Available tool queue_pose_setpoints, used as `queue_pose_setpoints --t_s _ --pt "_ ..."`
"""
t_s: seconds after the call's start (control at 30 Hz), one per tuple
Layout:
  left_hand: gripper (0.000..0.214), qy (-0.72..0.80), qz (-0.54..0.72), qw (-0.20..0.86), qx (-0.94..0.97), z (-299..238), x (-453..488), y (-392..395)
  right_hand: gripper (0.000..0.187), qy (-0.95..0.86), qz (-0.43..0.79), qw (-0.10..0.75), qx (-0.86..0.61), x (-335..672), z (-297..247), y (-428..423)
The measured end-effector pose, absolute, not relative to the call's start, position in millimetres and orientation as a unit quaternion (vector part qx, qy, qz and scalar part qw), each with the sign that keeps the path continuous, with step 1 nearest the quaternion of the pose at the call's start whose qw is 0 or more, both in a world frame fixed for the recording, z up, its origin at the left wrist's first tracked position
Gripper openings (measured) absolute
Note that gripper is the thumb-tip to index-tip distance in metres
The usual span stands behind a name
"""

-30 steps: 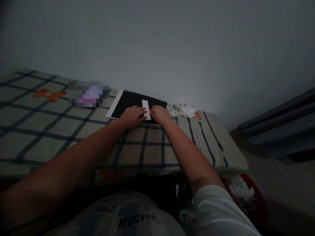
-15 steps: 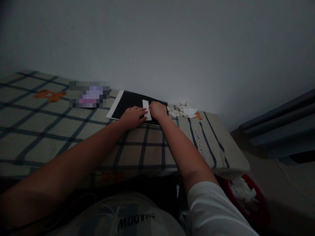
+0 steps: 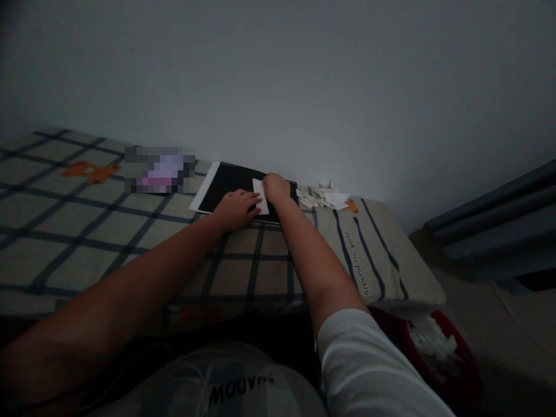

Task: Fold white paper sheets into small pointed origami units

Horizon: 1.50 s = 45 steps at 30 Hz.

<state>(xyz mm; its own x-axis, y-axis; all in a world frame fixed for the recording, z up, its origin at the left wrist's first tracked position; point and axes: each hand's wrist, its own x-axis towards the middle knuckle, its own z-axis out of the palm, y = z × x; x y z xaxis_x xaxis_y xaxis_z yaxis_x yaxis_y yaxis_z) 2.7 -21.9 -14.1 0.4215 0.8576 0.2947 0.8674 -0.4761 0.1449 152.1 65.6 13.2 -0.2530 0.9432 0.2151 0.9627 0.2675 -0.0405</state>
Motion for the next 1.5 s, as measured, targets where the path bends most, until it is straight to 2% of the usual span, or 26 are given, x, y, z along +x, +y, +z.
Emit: queue_pose_setpoints --t_s 0.43,0.67,1.0,1.13,1.3,1.5 --pt "0.043 -0.516 -0.177 0.03 -0.837 -13.5 2.9 -27.3 0.033 -0.792 0.023 0.169 -0.586 162.0 11.5 68.2" --pt "0.043 -0.511 -0.182 0.043 -0.839 -17.0 -0.3 -24.7 0.028 -0.771 0.136 0.149 -0.603 180.8 12.4 30.1" --pt "0.045 -0.505 -0.174 0.043 -0.844 -15.8 -3.9 -17.8 0.024 -0.763 0.188 0.264 -0.559 174.7 2.0 12.8" --pt "0.046 -0.504 -0.177 0.016 -0.845 -13.0 -3.6 -17.6 0.029 -0.71 0.271 0.331 -0.559 174.6 4.4 15.1" --pt "0.045 -0.513 -0.186 -0.001 -0.838 -12.3 -2.6 -17.1 0.033 -0.588 0.43 0.417 -0.543 177.7 3.7 19.6" --pt "0.047 -0.503 -0.193 -0.013 -0.842 -12.8 -1.5 -16.7 0.035 -0.523 0.492 0.472 -0.512 179.1 2.6 19.3"
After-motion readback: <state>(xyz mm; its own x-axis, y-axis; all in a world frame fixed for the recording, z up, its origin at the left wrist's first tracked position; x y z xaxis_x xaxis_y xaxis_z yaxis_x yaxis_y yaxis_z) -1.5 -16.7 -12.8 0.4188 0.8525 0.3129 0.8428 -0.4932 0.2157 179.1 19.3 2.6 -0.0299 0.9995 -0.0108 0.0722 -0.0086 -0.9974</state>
